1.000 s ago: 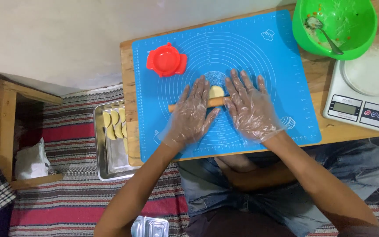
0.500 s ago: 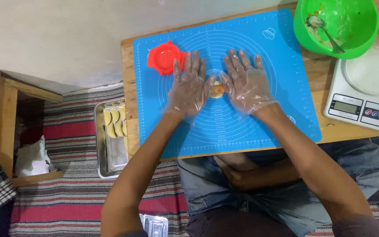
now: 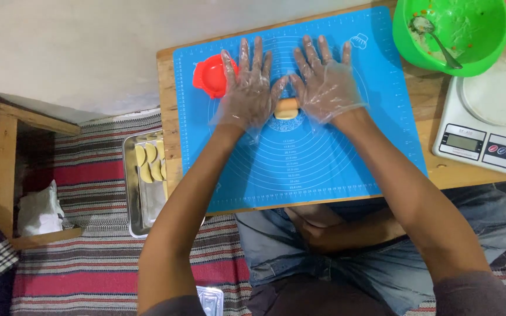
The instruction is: Rolling out a small piece of dough with a rolling pin, shaping it, and adding filling.
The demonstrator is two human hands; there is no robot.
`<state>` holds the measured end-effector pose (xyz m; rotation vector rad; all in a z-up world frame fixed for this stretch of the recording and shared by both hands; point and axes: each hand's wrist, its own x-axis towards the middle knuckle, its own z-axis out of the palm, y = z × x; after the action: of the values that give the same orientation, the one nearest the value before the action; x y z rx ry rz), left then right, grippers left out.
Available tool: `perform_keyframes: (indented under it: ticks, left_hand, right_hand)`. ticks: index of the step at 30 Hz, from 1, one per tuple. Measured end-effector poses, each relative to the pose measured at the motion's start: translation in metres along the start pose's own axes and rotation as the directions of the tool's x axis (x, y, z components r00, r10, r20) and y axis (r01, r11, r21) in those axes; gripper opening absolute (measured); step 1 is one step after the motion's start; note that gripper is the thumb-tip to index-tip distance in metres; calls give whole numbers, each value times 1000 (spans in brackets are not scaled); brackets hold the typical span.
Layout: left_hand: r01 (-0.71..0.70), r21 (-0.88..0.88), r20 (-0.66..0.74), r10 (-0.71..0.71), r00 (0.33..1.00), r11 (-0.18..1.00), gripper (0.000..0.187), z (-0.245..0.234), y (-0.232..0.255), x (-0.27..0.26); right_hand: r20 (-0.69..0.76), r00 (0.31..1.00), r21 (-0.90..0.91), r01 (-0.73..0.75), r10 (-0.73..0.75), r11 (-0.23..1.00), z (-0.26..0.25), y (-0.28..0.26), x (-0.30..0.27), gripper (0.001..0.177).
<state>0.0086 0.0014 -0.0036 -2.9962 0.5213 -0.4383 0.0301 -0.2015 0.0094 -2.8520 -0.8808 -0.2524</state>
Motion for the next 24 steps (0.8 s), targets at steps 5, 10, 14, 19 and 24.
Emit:
perform_keyframes:
  ticks: [5, 10, 14, 19, 24]
  left_hand:
    - [3, -44, 33, -1, 999, 999, 74, 7, -8, 15]
    - [4, -71, 3, -4, 1000, 997, 70, 4, -12, 22]
    - [-6, -107, -61, 0, 998, 994, 69, 8, -14, 27]
    - [20, -112, 10, -19, 1000, 994, 73, -1, -5, 17]
    - [-37, 0, -90, 36, 995, 999, 70, -7, 5, -4]
  right_hand:
    - [-35, 999, 32, 1, 0, 999, 8, 8, 12, 64]
    - [-71, 997, 60, 8, -3, 998, 23, 17, 25, 60]
    - [-69, 998, 16, 0, 1, 1000, 24, 18, 28, 60]
    - [-74, 997, 14, 18, -17, 1000, 23, 12, 18, 62]
    - [-11, 1000, -91, -14, 13, 996, -8, -9, -4, 64]
